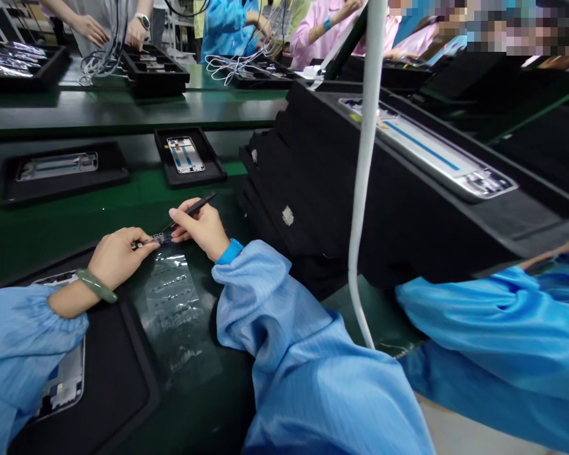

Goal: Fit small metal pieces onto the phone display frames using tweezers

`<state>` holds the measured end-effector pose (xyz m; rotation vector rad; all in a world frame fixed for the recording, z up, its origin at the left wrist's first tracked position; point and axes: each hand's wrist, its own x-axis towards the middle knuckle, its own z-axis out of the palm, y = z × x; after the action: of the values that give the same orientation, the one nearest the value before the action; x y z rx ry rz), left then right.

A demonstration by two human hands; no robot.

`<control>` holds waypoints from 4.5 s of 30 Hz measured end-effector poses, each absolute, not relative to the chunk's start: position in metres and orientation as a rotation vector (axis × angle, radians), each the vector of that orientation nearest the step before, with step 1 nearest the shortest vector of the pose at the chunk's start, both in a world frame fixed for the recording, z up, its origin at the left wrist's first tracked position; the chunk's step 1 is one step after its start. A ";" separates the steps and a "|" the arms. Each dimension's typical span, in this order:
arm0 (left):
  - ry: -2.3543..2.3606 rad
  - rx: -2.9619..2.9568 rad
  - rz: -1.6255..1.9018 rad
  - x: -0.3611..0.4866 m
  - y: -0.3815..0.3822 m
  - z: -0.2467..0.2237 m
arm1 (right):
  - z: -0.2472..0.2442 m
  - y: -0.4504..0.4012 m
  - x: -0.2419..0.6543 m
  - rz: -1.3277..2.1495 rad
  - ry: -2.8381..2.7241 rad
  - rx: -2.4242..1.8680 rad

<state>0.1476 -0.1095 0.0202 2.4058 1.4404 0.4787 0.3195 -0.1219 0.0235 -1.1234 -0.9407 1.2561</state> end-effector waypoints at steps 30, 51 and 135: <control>1.333 2.390 0.764 0.144 -0.110 0.014 | 0.022 -0.127 0.311 1.133 -1.062 -1.084; 0.778 2.980 0.135 0.138 -0.179 0.024 | 0.036 -0.117 0.312 1.310 -0.793 -1.188; 1.584 2.565 0.476 -0.002 -0.230 0.021 | 0.027 -0.140 0.180 1.468 -1.880 -1.005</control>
<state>-0.0015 -0.2299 0.0209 2.5648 1.5841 0.4762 0.1798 -0.1395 0.0274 -1.0052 -1.8803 1.4680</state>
